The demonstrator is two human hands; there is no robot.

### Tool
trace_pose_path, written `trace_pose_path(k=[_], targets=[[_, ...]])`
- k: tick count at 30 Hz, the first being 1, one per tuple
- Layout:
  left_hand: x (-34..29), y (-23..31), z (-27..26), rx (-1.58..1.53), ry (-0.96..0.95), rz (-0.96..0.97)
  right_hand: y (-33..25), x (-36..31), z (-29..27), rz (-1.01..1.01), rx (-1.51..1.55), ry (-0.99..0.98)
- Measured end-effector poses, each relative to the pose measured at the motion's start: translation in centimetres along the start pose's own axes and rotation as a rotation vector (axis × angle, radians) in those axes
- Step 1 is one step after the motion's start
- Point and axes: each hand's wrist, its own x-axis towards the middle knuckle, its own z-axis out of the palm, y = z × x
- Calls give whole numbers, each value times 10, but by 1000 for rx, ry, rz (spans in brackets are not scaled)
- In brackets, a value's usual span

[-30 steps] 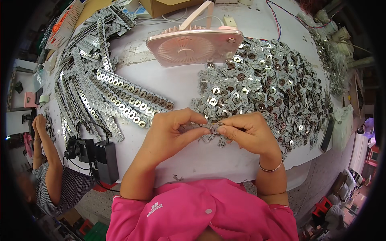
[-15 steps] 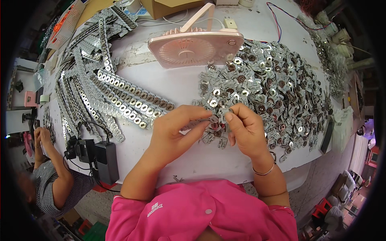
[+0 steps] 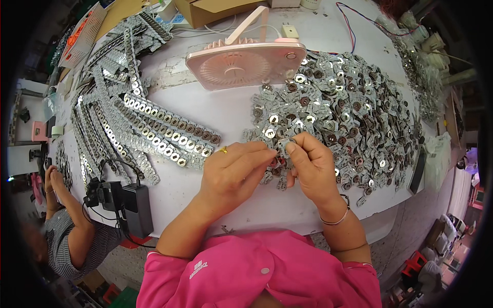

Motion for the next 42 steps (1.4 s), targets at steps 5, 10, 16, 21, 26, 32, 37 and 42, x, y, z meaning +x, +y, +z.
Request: trace_pose_path(k=[5,10,16,21,26,32,37,42], targets=[[-3,-4,0,-182,-61,-154,-9,7,-17,-142,-420,75],[-3,-13,-4,-492,-109,-412,-13,7,-23,-226,-426,8],[-5,-9,-14,-711,-174,-684,-12,5,-28,-92,-347,-375],[-6,-17,-19,-976,-206,-807,-12,-2,-14,139,-34,-415],[-10,-10,-11,-1079,-100,-794,-6,2,-14,196,298,-431],[-5,-2,-7,-1070,-20,-768,-1,1,-8,87,263,-203],[-7,-8,-3,-509,-26,-340,2,-1,-7,-67,-52,-123],[-7,-4,3,-227,43,-149,5,0,-8,-87,-143,-131]])
